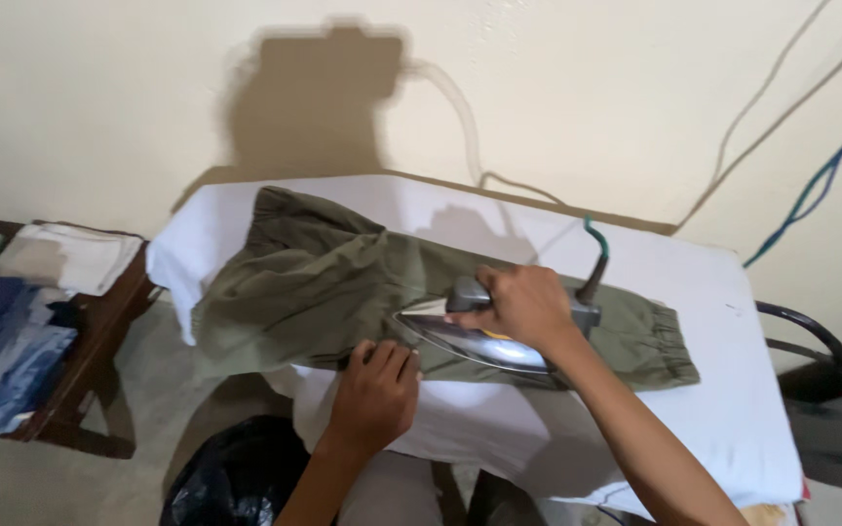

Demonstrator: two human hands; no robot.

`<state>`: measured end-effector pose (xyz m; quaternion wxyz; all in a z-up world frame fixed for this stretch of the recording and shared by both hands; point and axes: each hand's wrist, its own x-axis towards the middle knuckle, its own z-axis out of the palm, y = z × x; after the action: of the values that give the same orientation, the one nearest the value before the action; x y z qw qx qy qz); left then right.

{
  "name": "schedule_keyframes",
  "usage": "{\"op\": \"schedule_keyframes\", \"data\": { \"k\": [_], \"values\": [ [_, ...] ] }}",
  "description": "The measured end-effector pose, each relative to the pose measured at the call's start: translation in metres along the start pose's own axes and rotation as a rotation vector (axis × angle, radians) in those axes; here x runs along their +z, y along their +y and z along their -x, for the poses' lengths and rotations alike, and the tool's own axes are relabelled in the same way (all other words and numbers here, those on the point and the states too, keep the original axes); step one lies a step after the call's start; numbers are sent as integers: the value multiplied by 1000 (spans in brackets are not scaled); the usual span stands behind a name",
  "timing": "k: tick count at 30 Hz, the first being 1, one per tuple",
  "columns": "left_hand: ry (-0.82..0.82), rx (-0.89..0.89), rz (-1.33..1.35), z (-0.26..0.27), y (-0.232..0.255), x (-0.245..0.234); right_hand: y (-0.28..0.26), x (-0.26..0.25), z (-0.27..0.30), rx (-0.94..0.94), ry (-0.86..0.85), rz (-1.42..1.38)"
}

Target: The person irons a pair of dark blue trousers on an ironing board, smoothing the fabric and folding them. They then pick up a pair of olive green trousers, unfold them, and begin ironing them.

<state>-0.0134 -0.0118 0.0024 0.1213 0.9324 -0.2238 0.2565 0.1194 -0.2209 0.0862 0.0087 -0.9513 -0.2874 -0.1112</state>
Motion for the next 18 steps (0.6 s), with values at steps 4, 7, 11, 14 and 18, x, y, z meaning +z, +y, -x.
{"op": "schedule_keyframes", "data": {
  "k": [4,7,11,14,18],
  "values": [
    [55,57,158,-4,17,3,18,4,5,23,-40,40],
    [110,51,158,-9,25,14,53,7,16,64,46,36],
    [97,50,91,-11,28,29,97,3,37,236,-49,-20],
    [157,98,-26,-7,34,30,103,-4,46,165,-5,56],
    [230,88,-9,0,37,29,90,-17,67,147,-129,40]
  ]
}}
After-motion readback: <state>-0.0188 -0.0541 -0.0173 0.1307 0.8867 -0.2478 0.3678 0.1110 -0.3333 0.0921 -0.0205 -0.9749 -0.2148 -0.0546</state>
